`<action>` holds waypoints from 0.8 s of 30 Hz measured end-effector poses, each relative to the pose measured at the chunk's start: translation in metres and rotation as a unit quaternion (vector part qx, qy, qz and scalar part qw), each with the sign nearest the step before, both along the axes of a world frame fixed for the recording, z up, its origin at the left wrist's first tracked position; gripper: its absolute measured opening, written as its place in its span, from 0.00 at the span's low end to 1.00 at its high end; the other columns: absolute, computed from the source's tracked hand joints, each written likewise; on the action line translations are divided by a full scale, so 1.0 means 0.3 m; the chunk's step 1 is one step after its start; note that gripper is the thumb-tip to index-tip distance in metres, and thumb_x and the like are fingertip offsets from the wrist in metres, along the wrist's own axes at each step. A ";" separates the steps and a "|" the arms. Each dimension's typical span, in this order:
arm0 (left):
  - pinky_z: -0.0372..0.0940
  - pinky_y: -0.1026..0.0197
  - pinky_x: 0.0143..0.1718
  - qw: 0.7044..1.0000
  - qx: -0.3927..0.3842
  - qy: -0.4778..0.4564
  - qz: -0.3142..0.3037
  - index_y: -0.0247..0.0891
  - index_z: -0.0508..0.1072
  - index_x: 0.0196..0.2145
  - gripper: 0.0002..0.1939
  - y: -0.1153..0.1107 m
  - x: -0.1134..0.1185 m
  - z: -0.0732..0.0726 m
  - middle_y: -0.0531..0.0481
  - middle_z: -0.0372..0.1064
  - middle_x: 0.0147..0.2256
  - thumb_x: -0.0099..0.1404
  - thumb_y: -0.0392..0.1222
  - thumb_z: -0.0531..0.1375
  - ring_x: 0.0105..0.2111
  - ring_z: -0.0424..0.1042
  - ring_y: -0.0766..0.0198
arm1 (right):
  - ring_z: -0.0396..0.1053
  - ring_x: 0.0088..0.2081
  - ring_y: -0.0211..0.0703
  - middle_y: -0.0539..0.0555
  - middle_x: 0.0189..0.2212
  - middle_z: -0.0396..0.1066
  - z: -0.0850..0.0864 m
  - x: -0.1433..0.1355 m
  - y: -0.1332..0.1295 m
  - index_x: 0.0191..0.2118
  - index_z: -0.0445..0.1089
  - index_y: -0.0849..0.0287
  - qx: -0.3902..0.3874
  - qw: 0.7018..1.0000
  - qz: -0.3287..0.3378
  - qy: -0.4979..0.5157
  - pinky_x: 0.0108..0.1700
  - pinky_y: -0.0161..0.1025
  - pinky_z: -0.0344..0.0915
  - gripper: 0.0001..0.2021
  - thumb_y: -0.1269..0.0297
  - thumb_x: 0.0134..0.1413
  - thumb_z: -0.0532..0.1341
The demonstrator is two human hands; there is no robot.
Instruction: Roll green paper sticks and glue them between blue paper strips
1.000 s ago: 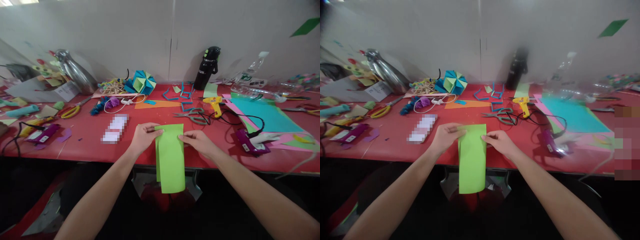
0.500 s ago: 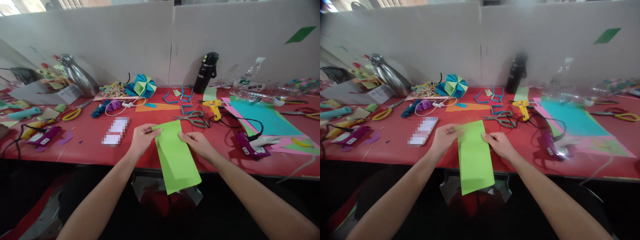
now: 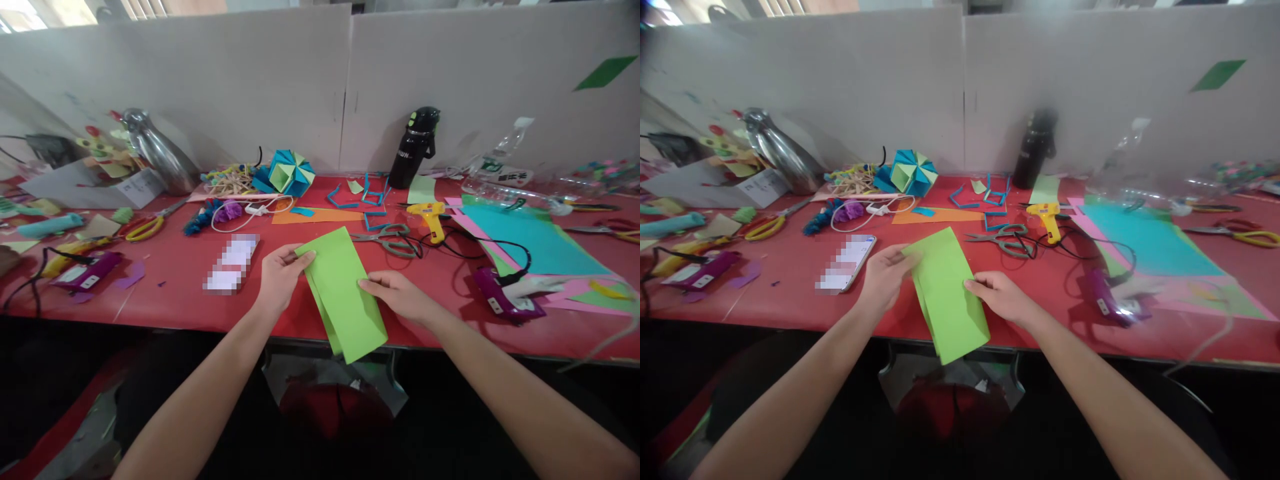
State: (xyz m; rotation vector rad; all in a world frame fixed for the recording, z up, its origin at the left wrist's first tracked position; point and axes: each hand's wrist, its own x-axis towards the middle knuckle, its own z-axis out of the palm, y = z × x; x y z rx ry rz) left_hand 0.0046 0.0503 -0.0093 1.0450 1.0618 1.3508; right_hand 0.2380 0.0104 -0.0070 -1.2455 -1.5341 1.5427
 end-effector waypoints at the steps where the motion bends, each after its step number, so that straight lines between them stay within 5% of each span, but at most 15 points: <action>1: 0.72 0.56 0.41 1.000 -0.004 0.002 -0.001 0.33 0.78 0.40 0.25 0.000 0.000 0.000 0.42 0.79 0.38 0.48 0.50 0.73 0.38 0.78 0.57 | 0.68 0.32 0.45 0.53 0.28 0.72 0.001 0.002 0.001 0.30 0.72 0.59 0.004 1.000 -0.015 -0.018 0.35 0.40 0.62 0.23 0.40 0.52 0.61; 6: 0.72 0.57 0.40 0.998 -0.018 0.054 -0.021 0.34 0.77 0.39 0.23 0.002 -0.015 0.003 0.44 0.79 0.36 0.48 0.48 0.74 0.36 0.78 0.58 | 0.56 0.21 0.36 0.47 0.17 0.59 0.011 0.050 0.019 0.19 0.63 0.58 0.058 0.985 -0.090 -0.133 0.24 0.37 0.50 0.27 0.38 0.52 0.61; 12: 0.71 0.57 0.39 0.992 -0.030 0.113 -0.050 0.33 0.76 0.38 0.22 0.022 -0.043 0.004 0.44 0.78 0.35 0.47 0.45 0.74 0.34 0.77 0.59 | 0.60 0.24 0.37 0.49 0.23 0.66 0.030 0.129 0.035 0.28 0.69 0.58 0.051 0.991 -0.005 -0.125 0.26 0.35 0.53 0.22 0.41 0.54 0.61; 15: 0.70 0.57 0.38 0.983 -0.020 0.165 -0.072 0.34 0.77 0.36 0.19 0.026 -0.056 0.011 0.45 0.78 0.34 0.48 0.45 0.73 0.33 0.77 0.59 | 0.56 0.22 0.35 0.47 0.19 0.61 0.034 0.164 0.046 0.22 0.66 0.59 0.071 0.980 -0.020 -0.183 0.24 0.35 0.50 0.23 0.42 0.53 0.62; 24: 0.70 0.55 0.41 0.934 -0.032 0.189 -0.302 0.37 0.73 0.48 0.25 0.003 -0.079 0.037 0.42 0.76 0.41 0.52 0.40 0.69 0.42 0.77 0.54 | 0.64 0.28 0.41 0.51 0.26 0.71 0.048 0.224 0.070 0.31 0.75 0.57 0.126 0.967 0.052 -0.217 0.30 0.38 0.59 0.18 0.46 0.55 0.61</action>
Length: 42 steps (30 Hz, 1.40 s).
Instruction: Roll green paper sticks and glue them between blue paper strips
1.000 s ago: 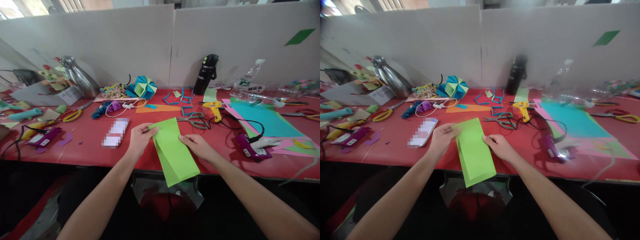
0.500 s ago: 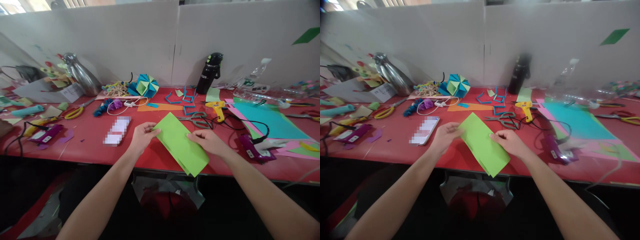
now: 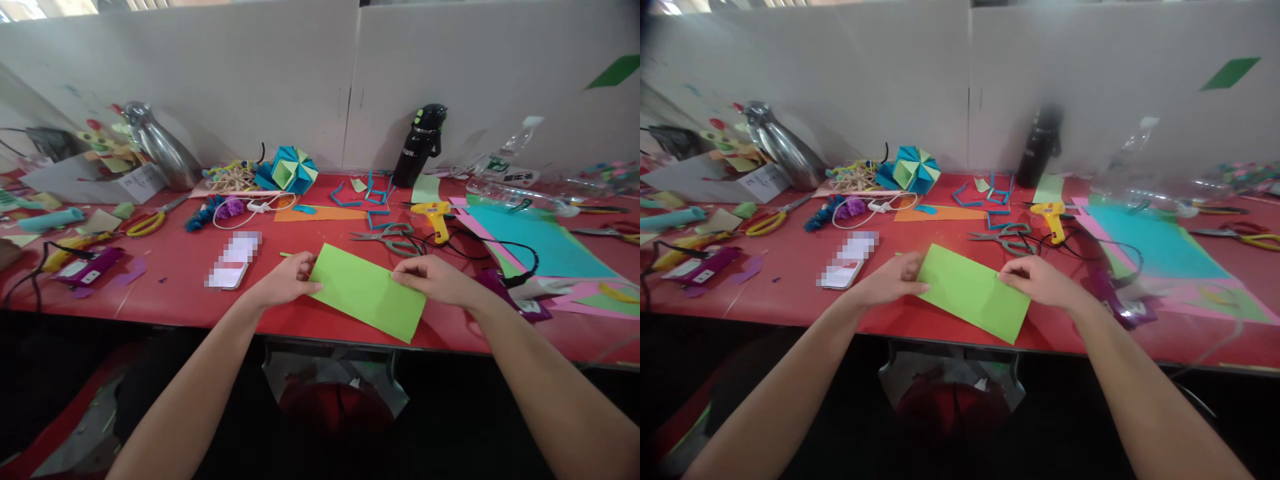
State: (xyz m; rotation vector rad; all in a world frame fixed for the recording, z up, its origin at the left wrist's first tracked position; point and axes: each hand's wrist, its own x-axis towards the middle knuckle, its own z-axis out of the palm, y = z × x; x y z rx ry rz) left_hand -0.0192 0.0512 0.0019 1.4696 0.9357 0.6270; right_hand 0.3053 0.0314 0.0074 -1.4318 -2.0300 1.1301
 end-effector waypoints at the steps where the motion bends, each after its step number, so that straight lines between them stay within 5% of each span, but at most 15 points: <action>1: 0.70 0.55 0.41 1.000 0.000 -0.003 -0.024 0.37 0.73 0.48 0.25 -0.005 0.003 0.002 0.41 0.76 0.41 0.52 0.40 0.69 0.42 0.76 0.54 | 0.64 0.28 0.41 0.51 0.26 0.72 0.001 -0.005 -0.004 0.30 0.75 0.57 0.002 1.000 0.013 -0.010 0.31 0.38 0.59 0.17 0.47 0.55 0.61; 7: 0.70 0.60 0.36 0.996 0.063 0.049 0.047 0.38 0.77 0.42 0.18 -0.016 0.038 -0.012 0.43 0.77 0.37 0.53 0.47 0.69 0.37 0.77 0.56 | 0.68 0.30 0.43 0.52 0.28 0.74 -0.003 -0.035 -0.025 0.30 0.76 0.57 -0.023 0.996 0.081 -0.033 0.33 0.39 0.61 0.14 0.51 0.56 0.61; 12: 0.69 0.58 0.35 0.989 0.123 0.084 0.004 0.39 0.80 0.32 0.09 -0.018 0.045 -0.037 0.45 0.78 0.32 0.59 0.46 0.64 0.33 0.77 0.56 | 0.68 0.29 0.44 0.52 0.27 0.75 -0.018 -0.036 -0.027 0.31 0.77 0.56 -0.034 0.995 0.086 -0.040 0.32 0.39 0.61 0.14 0.52 0.56 0.61; 17: 0.64 0.62 0.31 0.965 0.225 0.128 0.033 0.42 0.79 0.30 0.07 -0.054 0.096 -0.034 0.51 0.77 0.29 0.62 0.39 0.60 0.29 0.74 0.62 | 0.72 0.36 0.48 0.55 0.36 0.78 -0.026 -0.118 -0.047 0.38 0.78 0.53 0.033 0.999 0.043 -0.008 0.39 0.42 0.64 0.10 0.56 0.56 0.62; 26: 0.60 0.63 0.32 0.955 0.266 0.132 0.021 0.39 0.74 0.31 0.07 -0.093 0.181 -0.035 0.51 0.74 0.29 0.64 0.35 0.56 0.30 0.70 0.64 | 0.66 0.31 0.41 0.53 0.30 0.72 -0.020 -0.247 -0.084 0.31 0.72 0.56 0.147 0.986 0.050 -0.066 0.33 0.38 0.57 0.11 0.63 0.62 0.56; 42: 0.63 0.63 0.33 0.916 0.284 0.247 0.136 0.37 0.75 0.31 0.07 0.032 -0.087 0.055 0.50 0.75 0.30 0.63 0.42 0.59 0.30 0.72 0.63 | 0.75 0.37 0.49 0.52 0.33 0.79 0.008 0.040 0.018 0.32 0.77 0.54 0.122 0.986 -0.055 -0.100 0.40 0.42 0.68 0.13 0.53 0.58 0.59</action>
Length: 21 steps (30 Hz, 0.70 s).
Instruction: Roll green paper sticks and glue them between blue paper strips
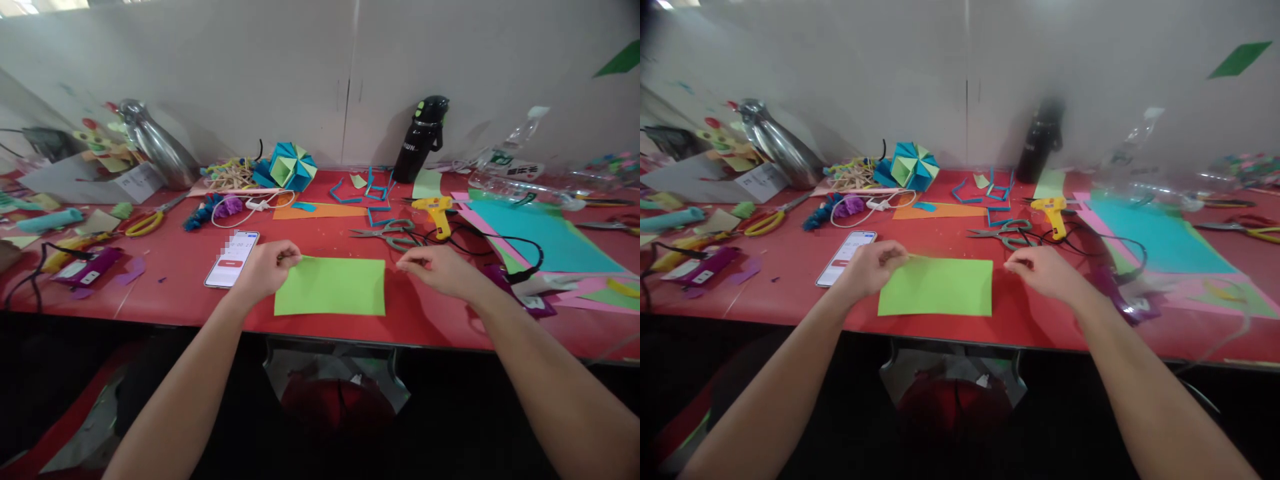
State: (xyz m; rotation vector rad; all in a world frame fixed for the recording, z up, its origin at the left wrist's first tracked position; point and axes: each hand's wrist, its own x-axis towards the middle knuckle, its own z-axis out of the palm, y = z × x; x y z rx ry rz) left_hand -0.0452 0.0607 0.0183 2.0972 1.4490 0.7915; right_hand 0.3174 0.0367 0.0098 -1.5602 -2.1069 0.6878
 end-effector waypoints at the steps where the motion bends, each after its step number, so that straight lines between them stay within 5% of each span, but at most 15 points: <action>1: 0.63 0.62 0.33 1.000 0.003 -0.003 0.012 0.37 0.74 0.31 0.07 0.004 -0.013 0.003 0.49 0.75 0.29 0.62 0.43 0.60 0.30 0.72 0.63 | 0.75 0.37 0.49 0.53 0.33 0.79 0.002 0.018 0.003 0.32 0.77 0.54 0.006 1.000 -0.024 0.005 0.42 0.43 0.68 0.14 0.52 0.57 0.60; 4: 0.63 0.61 0.33 0.999 0.000 -0.033 0.016 0.37 0.74 0.31 0.08 0.010 -0.030 0.008 0.50 0.73 0.28 0.62 0.44 0.60 0.30 0.71 0.62 | 0.75 0.40 0.51 0.54 0.36 0.79 0.011 0.028 0.000 0.34 0.77 0.55 0.026 0.994 -0.079 0.069 0.46 0.45 0.69 0.16 0.48 0.57 0.60; 8: 0.64 0.61 0.34 0.996 -0.022 -0.084 -0.003 0.36 0.73 0.32 0.09 0.004 0.003 -0.012 0.49 0.74 0.30 0.63 0.45 0.60 0.31 0.72 0.62 | 0.74 0.46 0.51 0.56 0.45 0.77 0.007 -0.060 -0.025 0.47 0.75 0.56 -0.051 0.976 -0.046 0.205 0.49 0.45 0.69 0.21 0.46 0.59 0.59; 16: 0.67 0.60 0.36 0.988 -0.105 -0.105 -0.043 0.35 0.74 0.34 0.13 -0.025 0.049 -0.022 0.46 0.76 0.34 0.63 0.48 0.60 0.34 0.74 0.60 | 0.76 0.41 0.50 0.56 0.41 0.79 -0.034 -0.137 -0.037 0.46 0.76 0.58 -0.201 0.907 -0.048 0.366 0.49 0.48 0.71 0.19 0.50 0.53 0.66; 21: 0.68 0.59 0.41 0.981 -0.140 -0.084 -0.106 0.35 0.78 0.38 0.15 -0.030 0.056 -0.024 0.45 0.78 0.39 0.62 0.50 0.62 0.40 0.75 0.57 | 0.77 0.39 0.49 0.56 0.40 0.79 -0.044 -0.137 -0.035 0.45 0.77 0.58 -0.229 0.901 -0.045 0.365 0.47 0.46 0.72 0.20 0.50 0.52 0.67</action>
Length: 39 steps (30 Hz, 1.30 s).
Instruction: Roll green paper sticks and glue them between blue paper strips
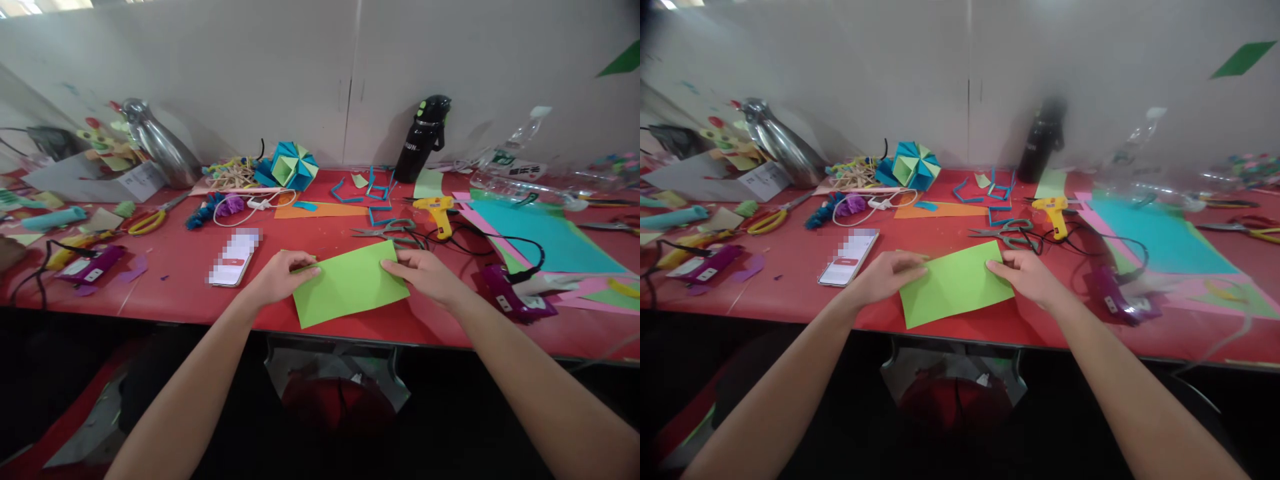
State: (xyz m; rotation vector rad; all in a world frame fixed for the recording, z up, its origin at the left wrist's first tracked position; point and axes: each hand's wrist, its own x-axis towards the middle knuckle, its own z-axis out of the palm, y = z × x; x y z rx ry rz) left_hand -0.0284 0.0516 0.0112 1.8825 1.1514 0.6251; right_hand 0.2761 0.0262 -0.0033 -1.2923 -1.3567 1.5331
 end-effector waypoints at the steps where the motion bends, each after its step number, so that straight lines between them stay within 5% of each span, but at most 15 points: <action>1: 0.68 0.59 0.41 1.000 0.000 0.004 -0.007 0.35 0.78 0.38 0.15 0.001 0.002 -0.001 0.45 0.78 0.39 0.63 0.50 0.62 0.39 0.75 0.57 | 0.77 0.39 0.49 0.55 0.38 0.79 -0.002 0.000 0.002 0.44 0.77 0.57 -0.001 1.000 0.003 -0.007 0.45 0.46 0.72 0.20 0.49 0.52 0.67; 7: 0.68 0.60 0.41 0.999 0.004 0.033 -0.007 0.35 0.80 0.36 0.14 0.005 0.008 -0.001 0.46 0.79 0.37 0.63 0.49 0.61 0.39 0.76 0.56 | 0.74 0.35 0.49 0.54 0.28 0.77 -0.011 0.015 0.016 0.33 0.77 0.58 0.033 0.995 -0.005 -0.097 0.36 0.42 0.69 0.20 0.44 0.47 0.67; 14: 0.66 0.61 0.37 0.998 0.012 0.057 0.031 0.37 0.81 0.33 0.17 0.010 0.005 -0.017 0.47 0.78 0.34 0.62 0.54 0.61 0.39 0.76 0.55 | 0.72 0.32 0.46 0.54 0.30 0.76 -0.043 0.045 0.035 0.31 0.74 0.59 0.114 0.972 -0.002 -0.203 0.35 0.42 0.66 0.19 0.46 0.54 0.62; 18: 0.64 0.62 0.34 0.998 0.023 0.057 0.030 0.38 0.81 0.32 0.17 -0.004 0.021 -0.019 0.49 0.78 0.31 0.62 0.54 0.62 0.34 0.74 0.59 | 0.72 0.46 0.52 0.58 0.46 0.75 -0.025 0.008 0.014 0.47 0.74 0.57 0.353 0.885 -0.094 -0.289 0.51 0.49 0.66 0.17 0.52 0.58 0.62; 20: 0.63 0.63 0.31 0.998 0.020 0.057 0.007 0.39 0.81 0.32 0.15 -0.020 0.042 -0.018 0.51 0.77 0.30 0.62 0.53 0.61 0.31 0.72 0.62 | 0.68 0.52 0.53 0.59 0.50 0.73 -0.007 -0.030 -0.011 0.52 0.71 0.55 0.440 0.836 -0.033 -0.326 0.56 0.51 0.61 0.19 0.53 0.59 0.62; 24: 0.63 0.63 0.31 0.998 0.018 0.037 -0.054 0.40 0.80 0.33 0.15 -0.051 0.083 -0.020 0.51 0.77 0.30 0.64 0.52 0.60 0.30 0.72 0.62 | 0.70 0.46 0.51 0.57 0.44 0.76 0.007 -0.085 -0.056 0.47 0.73 0.55 0.438 0.796 0.111 -0.402 0.50 0.49 0.61 0.12 0.57 0.64 0.57; 29: 0.63 0.63 0.33 0.996 0.058 0.028 -0.058 0.40 0.79 0.34 0.13 -0.058 0.088 -0.015 0.51 0.78 0.32 0.66 0.48 0.58 0.32 0.72 0.63 | 0.70 0.38 0.46 0.55 0.36 0.76 0.006 -0.074 -0.063 0.37 0.72 0.55 0.378 0.828 0.134 -0.392 0.42 0.43 0.61 0.09 0.62 0.65 0.55; 39: 0.65 0.62 0.39 0.992 0.086 0.007 -0.089 0.40 0.79 0.36 0.09 -0.082 0.139 -0.043 0.50 0.78 0.35 0.67 0.41 0.58 0.35 0.73 0.63 | 0.69 0.34 0.41 0.51 0.31 0.75 0.007 -0.133 -0.071 0.35 0.73 0.56 0.356 0.861 0.146 -0.333 0.39 0.39 0.61 0.07 0.65 0.62 0.57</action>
